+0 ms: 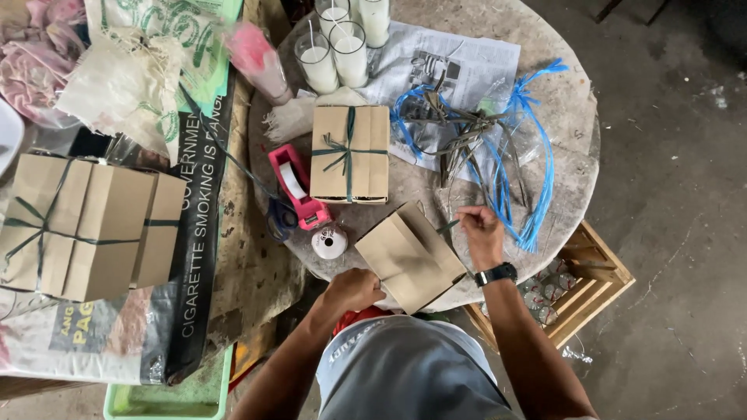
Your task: The person ties a small cardboard box with a green string, then places it into a green plastic bin. The person then picks up another box, ties it with the same string, and places it on the table. The person continues to tie and stack boxes.
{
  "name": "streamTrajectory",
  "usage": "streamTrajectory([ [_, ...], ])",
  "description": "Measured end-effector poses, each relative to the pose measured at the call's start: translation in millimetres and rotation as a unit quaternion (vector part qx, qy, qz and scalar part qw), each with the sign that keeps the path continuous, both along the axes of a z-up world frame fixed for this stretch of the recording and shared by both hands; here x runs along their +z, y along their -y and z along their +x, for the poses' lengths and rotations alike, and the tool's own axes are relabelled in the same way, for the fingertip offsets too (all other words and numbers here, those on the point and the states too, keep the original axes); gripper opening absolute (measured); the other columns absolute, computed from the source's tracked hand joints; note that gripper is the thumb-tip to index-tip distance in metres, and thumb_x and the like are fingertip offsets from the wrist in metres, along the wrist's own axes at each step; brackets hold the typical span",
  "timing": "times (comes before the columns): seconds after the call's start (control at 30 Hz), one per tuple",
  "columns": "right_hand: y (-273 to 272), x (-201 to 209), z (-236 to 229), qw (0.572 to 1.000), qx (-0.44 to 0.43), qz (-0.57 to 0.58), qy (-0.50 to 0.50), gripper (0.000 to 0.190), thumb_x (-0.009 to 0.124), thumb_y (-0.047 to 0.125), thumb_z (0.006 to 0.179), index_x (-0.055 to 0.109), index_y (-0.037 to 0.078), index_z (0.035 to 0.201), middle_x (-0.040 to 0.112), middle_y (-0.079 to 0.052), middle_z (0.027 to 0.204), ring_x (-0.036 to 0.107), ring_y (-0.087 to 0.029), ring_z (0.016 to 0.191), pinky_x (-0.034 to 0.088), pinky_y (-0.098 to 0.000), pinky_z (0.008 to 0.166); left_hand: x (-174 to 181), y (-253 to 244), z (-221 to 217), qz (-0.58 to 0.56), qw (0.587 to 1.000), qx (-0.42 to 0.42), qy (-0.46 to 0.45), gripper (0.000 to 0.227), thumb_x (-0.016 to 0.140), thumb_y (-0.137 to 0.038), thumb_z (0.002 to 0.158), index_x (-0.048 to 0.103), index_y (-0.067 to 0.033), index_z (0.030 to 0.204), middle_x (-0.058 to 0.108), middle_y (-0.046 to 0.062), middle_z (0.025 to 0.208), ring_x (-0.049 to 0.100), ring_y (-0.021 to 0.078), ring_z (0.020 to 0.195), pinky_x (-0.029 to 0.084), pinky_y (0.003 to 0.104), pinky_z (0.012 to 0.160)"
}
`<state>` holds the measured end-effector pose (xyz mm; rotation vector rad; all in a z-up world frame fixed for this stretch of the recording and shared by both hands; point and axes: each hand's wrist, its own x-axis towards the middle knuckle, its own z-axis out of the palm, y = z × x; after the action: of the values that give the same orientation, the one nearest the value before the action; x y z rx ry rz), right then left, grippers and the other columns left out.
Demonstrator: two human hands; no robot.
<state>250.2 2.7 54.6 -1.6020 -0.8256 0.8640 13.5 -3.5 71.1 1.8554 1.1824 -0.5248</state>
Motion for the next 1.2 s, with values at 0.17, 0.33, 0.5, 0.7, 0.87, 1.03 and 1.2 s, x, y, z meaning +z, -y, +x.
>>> streamTrajectory([
  [0.17,-8.3,14.6,11.5,0.997,0.017,0.039,0.070,0.016,0.055,-0.001,0.074,0.065,0.006,0.084,0.061,-0.010,0.066,0.049,-0.009,0.055,0.045,-0.0220,0.054,-2.9,-8.6,-18.5,0.056,0.997,-0.013,-0.052,0.028,0.047,-0.029,0.076,0.066,-0.0091,0.084,0.064,0.015,0.084,0.061,0.0317,0.086,0.049,0.045,0.074],
  [0.33,-10.9,31.3,7.7,0.992,0.047,0.049,0.109,0.013,0.057,-0.001,0.076,0.066,0.006,0.082,0.063,-0.011,0.068,0.055,-0.011,0.063,0.046,-0.0261,0.061,48.3,-7.5,10.8,0.072,0.994,0.055,-0.054,0.026,0.046,-0.030,0.080,0.064,-0.0146,0.090,0.064,0.010,0.085,0.061,0.0283,0.087,0.050,0.041,0.074],
  [0.5,-30.3,14.8,43.3,0.983,0.009,0.071,0.167,0.016,0.058,-0.002,0.075,0.065,0.010,0.081,0.063,-0.007,0.070,0.059,-0.013,0.063,0.048,-0.0252,0.064,54.1,3.0,35.9,0.149,0.986,0.035,0.064,0.018,0.052,-0.027,0.075,0.062,-0.0122,0.074,0.064,0.014,0.074,0.063,0.0337,0.074,0.051,0.042,0.065],
  [0.7,-18.5,-5.8,13.7,0.931,0.073,0.037,0.357,0.015,0.060,0.008,0.074,0.064,0.022,0.074,0.065,0.000,0.070,0.062,-0.021,0.065,0.050,-0.0294,0.059,43.5,-4.1,35.1,0.158,0.980,0.045,0.111,0.015,0.047,-0.028,0.078,0.052,-0.0152,0.073,0.062,0.011,0.069,0.062,0.0301,0.073,0.050,0.041,0.065],
  [0.87,-12.6,12.5,0.0,0.965,0.070,0.009,0.251,0.015,0.057,0.004,0.072,0.065,0.017,0.075,0.065,-0.003,0.072,0.062,-0.023,0.070,0.049,-0.0325,0.063,28.0,-26.9,56.0,0.219,0.965,0.061,0.131,0.018,0.051,-0.029,0.078,0.049,-0.0235,0.094,0.065,0.002,0.069,0.064,0.0244,0.072,0.052,0.040,0.062],
  [1.03,-23.7,17.6,43.7,0.973,-0.002,0.010,0.230,0.015,0.055,0.007,0.074,0.065,0.017,0.078,0.065,-0.001,0.072,0.062,-0.016,0.069,0.047,-0.0293,0.066,12.4,-38.3,66.5,0.165,0.980,0.053,0.101,0.024,0.049,-0.030,0.081,0.048,-0.0244,0.104,0.066,0.003,0.080,0.063,0.0235,0.081,0.052,0.040,0.066],
  [1.2,-40.3,6.1,65.4,0.977,0.003,-0.003,0.212,0.015,0.055,0.010,0.072,0.066,0.017,0.078,0.064,-0.002,0.067,0.061,-0.012,0.067,0.047,-0.0245,0.064,4.7,-36.1,59.0,0.152,0.988,-0.037,-0.012,0.055,0.051,-0.032,0.082,0.023,-0.0295,0.128,0.063,0.012,0.092,0.062,0.0287,0.087,0.050,0.046,0.071],
])
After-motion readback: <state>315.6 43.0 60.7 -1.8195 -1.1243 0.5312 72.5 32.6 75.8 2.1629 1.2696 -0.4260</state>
